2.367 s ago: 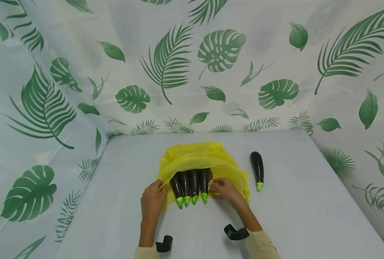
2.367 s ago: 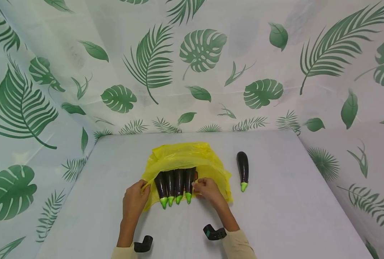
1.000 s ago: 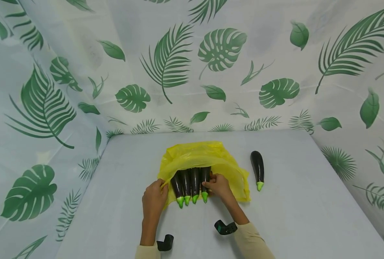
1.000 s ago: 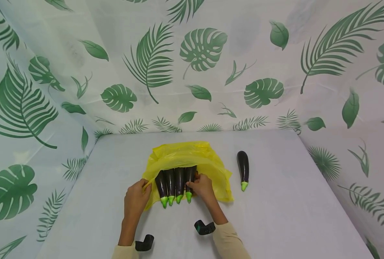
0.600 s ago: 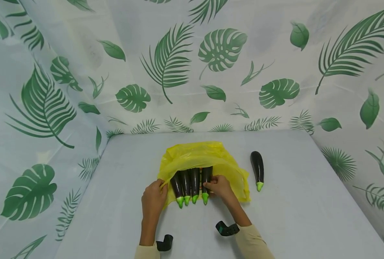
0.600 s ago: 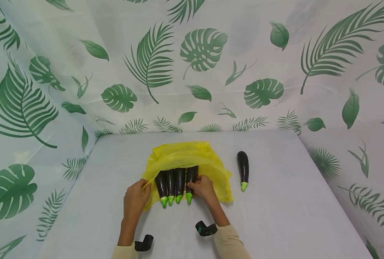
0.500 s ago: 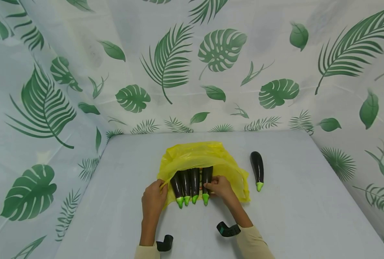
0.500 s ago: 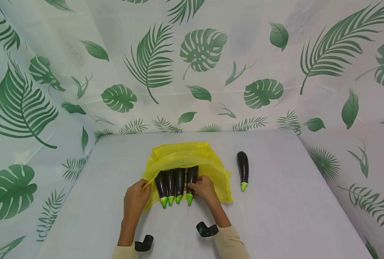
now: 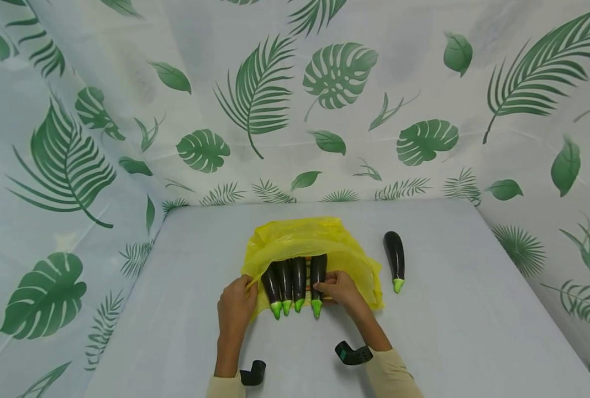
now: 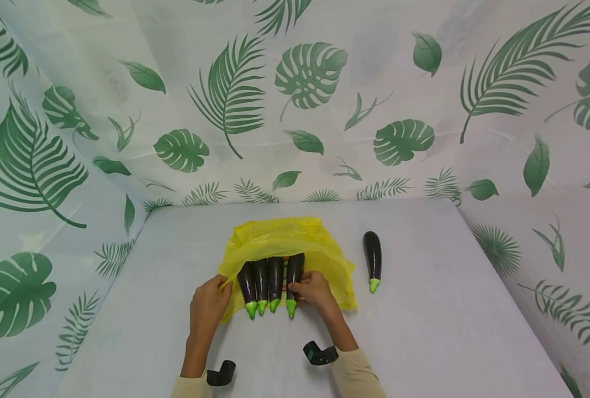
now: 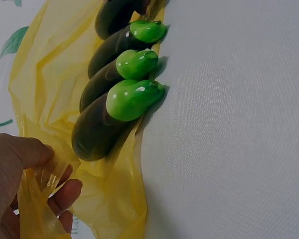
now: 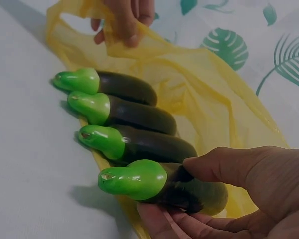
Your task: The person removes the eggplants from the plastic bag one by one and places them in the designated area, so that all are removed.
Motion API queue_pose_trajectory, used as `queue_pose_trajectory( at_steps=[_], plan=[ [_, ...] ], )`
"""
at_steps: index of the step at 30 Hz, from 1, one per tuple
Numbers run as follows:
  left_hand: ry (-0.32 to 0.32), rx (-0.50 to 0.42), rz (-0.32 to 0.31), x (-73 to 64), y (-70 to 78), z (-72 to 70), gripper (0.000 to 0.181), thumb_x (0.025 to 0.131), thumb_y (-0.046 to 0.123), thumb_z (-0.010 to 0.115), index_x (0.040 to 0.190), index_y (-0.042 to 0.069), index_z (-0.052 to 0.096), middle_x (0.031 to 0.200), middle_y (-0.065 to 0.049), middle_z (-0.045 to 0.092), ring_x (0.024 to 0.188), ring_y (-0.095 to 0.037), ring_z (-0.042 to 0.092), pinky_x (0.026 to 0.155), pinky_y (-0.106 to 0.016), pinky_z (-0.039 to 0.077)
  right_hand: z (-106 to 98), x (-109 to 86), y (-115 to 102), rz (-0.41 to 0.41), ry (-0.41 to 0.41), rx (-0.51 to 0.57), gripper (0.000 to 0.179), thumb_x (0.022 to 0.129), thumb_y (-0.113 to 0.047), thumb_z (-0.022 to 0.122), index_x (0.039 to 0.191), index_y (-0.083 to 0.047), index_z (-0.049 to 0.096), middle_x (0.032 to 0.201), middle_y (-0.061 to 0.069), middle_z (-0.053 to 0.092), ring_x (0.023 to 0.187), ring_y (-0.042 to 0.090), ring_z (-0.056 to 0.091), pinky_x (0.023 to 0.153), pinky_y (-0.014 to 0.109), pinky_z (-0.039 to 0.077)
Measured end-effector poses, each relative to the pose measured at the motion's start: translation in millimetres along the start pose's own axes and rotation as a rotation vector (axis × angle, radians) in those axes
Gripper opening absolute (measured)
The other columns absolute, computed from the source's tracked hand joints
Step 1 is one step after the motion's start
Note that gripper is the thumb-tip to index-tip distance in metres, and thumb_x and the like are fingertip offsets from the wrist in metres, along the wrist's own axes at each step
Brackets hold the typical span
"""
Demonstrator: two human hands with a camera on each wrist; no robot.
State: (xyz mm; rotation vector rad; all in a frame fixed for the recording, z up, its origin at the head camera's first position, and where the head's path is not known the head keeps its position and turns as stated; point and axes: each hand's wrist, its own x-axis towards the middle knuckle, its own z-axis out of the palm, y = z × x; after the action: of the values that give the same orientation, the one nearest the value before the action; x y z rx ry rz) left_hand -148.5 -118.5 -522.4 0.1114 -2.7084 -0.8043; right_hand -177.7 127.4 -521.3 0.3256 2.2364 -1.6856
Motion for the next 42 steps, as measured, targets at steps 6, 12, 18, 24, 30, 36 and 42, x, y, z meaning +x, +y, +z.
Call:
queue_pose_trajectory(
  at_steps=[6,12,18,24,30,36,42],
  plan=[
    [0.011,0.004,0.020,0.3,0.9,1.7,0.013,0.087,0.018,0.071,0.093,0.006,0.071,0.081,-0.005,0.071,0.063,-0.014,0.059,0.057,-0.031,0.049,-3.2,-5.3,-2.6,-0.002,-0.023,-0.008,0.046,0.082,-0.010,0.074,0.118,0.012,0.053,0.098,0.018,0.063,0.081,0.021,0.067,0.068,0.040,0.059],
    [0.024,0.010,0.041,0.7,0.5,3.0,0.012,0.087,0.017,0.071,0.092,0.006,0.070,0.081,-0.006,0.071,0.065,-0.017,0.063,0.056,-0.033,0.050,-5.9,-11.0,-5.2,0.013,-0.064,-0.058,0.048,0.082,-0.010,0.076,0.120,0.010,0.054,0.096,0.015,0.063,0.078,0.019,0.067,0.066,0.039,0.059],
    [0.022,0.015,0.036,1.7,1.3,1.2,0.012,0.088,0.018,0.070,0.091,0.007,0.070,0.078,-0.004,0.069,0.061,-0.014,0.058,0.055,-0.031,0.047,-9.3,-17.8,-12.2,0.016,-0.124,-0.096,0.051,0.083,-0.011,0.076,0.124,0.009,0.053,0.102,0.016,0.064,0.077,0.018,0.067,0.065,0.038,0.058],
    [0.023,0.009,0.045,1.1,3.6,0.1,0.012,0.088,0.018,0.070,0.091,0.006,0.070,0.078,-0.005,0.069,0.061,-0.014,0.057,0.054,-0.031,0.047,-12.2,-26.0,-15.9,0.005,-0.184,-0.066,0.049,0.083,-0.008,0.074,0.123,0.009,0.052,0.103,0.017,0.064,0.077,0.018,0.066,0.065,0.038,0.059],
    [0.013,0.014,0.034,0.8,2.6,1.3,0.013,0.088,0.018,0.070,0.092,0.006,0.070,0.080,-0.006,0.070,0.063,-0.015,0.059,0.056,-0.032,0.048,-15.4,-32.3,-16.7,0.000,-0.236,-0.081,0.052,0.081,-0.006,0.076,0.124,0.008,0.050,0.104,0.017,0.061,0.079,0.018,0.065,0.065,0.039,0.059],
    [0.011,0.009,0.030,0.9,2.7,0.4,0.013,0.088,0.018,0.070,0.093,0.006,0.071,0.082,-0.006,0.071,0.065,-0.016,0.062,0.057,-0.033,0.050,-19.9,-41.3,-19.3,-0.031,-0.309,-0.141,0.050,0.081,-0.006,0.077,0.121,0.007,0.051,0.100,0.015,0.059,0.077,0.018,0.065,0.063,0.039,0.058],
    [0.015,0.008,0.026,0.7,3.0,0.3,0.013,0.088,0.018,0.070,0.093,0.006,0.070,0.080,-0.005,0.071,0.064,-0.015,0.060,0.056,-0.032,0.049,-25.4,-49.5,-24.6,-0.081,-0.424,-0.168,0.051,0.082,-0.008,0.076,0.123,0.007,0.050,0.099,0.015,0.059,0.074,0.018,0.066,0.064,0.040,0.059]
  ],
)
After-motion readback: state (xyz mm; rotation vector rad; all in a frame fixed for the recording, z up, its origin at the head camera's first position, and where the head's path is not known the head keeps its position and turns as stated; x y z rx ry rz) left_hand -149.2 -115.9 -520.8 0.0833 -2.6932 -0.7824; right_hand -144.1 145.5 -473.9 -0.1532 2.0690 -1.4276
